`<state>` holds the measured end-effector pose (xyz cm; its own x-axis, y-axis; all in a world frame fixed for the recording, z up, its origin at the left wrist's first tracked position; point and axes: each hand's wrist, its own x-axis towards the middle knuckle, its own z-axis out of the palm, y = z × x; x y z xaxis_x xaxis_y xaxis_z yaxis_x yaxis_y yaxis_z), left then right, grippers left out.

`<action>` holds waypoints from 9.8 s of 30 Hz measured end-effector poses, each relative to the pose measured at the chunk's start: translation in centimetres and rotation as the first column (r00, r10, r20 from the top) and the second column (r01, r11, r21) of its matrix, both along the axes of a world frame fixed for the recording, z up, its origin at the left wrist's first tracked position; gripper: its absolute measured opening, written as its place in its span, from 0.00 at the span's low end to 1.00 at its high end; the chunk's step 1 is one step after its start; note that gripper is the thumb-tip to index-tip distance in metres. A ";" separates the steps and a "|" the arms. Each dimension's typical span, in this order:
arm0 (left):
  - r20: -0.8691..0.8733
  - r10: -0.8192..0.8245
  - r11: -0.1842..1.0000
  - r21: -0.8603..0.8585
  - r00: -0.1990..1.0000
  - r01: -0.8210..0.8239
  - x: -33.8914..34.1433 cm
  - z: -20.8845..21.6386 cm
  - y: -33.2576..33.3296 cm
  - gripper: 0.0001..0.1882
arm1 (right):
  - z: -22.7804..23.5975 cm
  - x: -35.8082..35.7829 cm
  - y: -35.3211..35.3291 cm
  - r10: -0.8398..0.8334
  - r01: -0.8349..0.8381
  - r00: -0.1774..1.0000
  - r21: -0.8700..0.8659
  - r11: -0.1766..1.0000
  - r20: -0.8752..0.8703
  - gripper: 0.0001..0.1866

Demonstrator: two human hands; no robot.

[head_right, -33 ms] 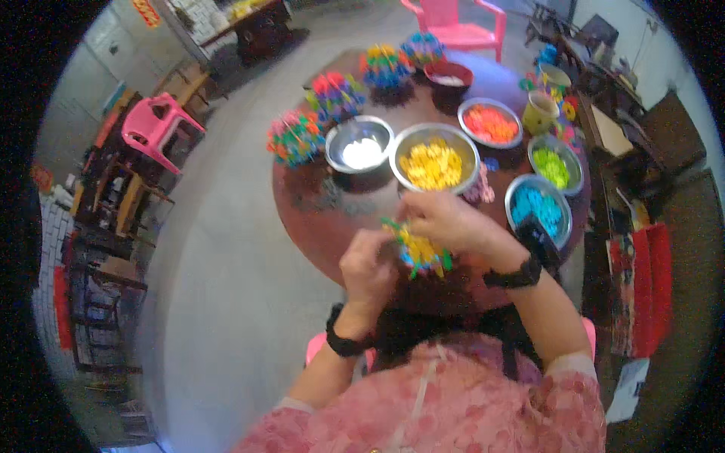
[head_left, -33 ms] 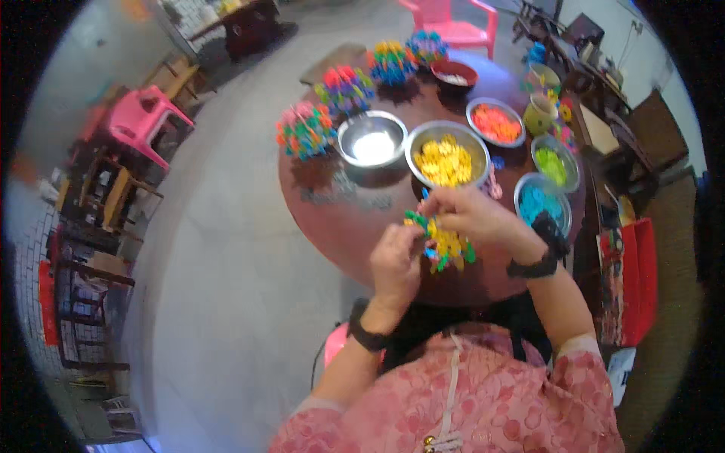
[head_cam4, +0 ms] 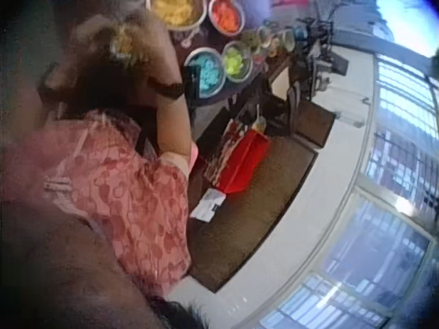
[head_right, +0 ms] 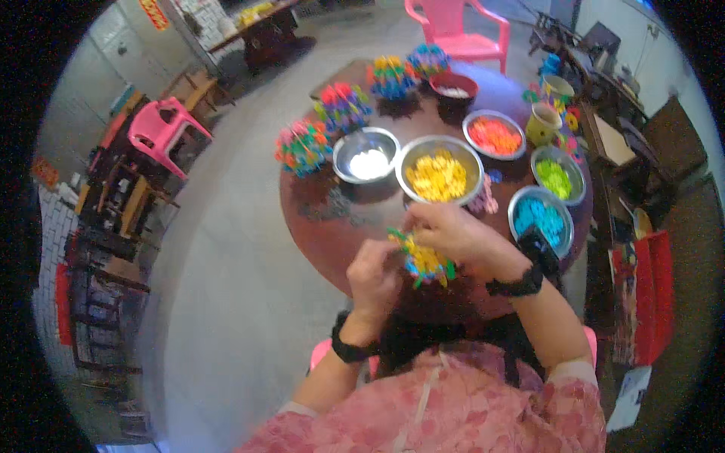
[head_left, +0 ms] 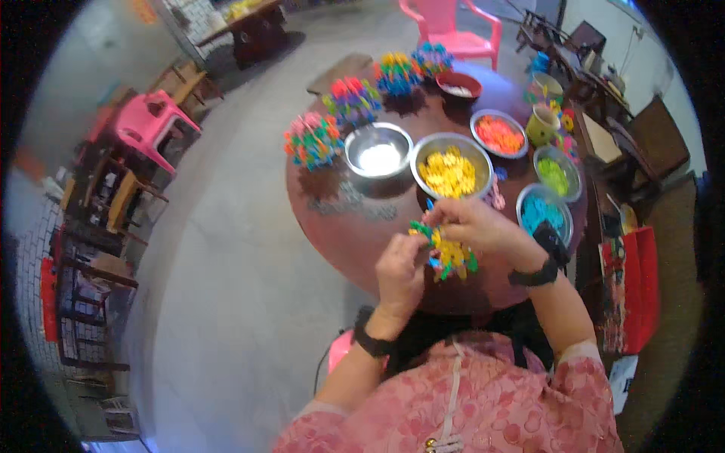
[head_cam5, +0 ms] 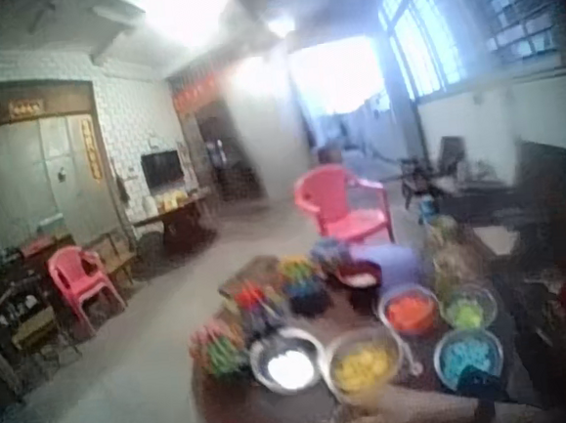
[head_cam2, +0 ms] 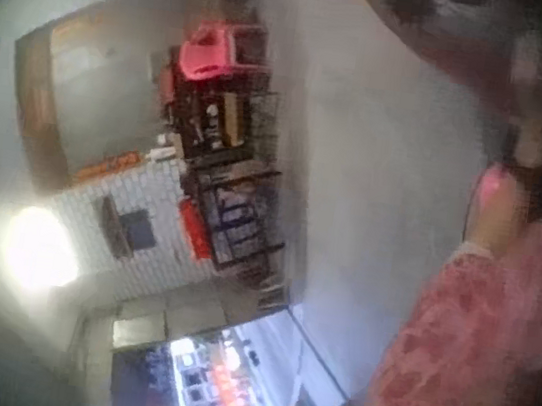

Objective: Assembling a complex spherical structure from colorful interlocking plastic snowflake-shaped pieces.

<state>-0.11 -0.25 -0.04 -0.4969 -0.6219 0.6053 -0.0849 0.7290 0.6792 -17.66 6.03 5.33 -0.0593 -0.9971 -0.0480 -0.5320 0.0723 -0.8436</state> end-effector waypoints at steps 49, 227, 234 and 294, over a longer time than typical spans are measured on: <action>-0.051 -0.056 0.996 0.067 0.997 0.059 -0.5 -0.8 0.1 0.07 | -0.4 1.2 2.0 -0.077 0.067 0.975 0.054 0.996 0.207 0.09; 0.043 -0.110 0.991 0.088 0.993 0.106 0.0 0.5 0.3 0.07 | -3.3 -9.9 -2.8 -0.372 0.386 0.635 0.139 0.912 0.677 0.11; 0.060 -0.106 0.989 0.105 0.993 0.099 0.3 0.6 0.6 0.07 | -1.6 -8.6 -1.5 -0.307 0.399 0.447 0.120 0.909 0.840 0.13; -0.132 -0.146 0.865 0.463 0.980 0.192 0.0 -1.5 -1.0 0.05 | 2.7 0.4 -2.6 -0.044 0.067 0.968 0.088 0.994 -0.247 0.11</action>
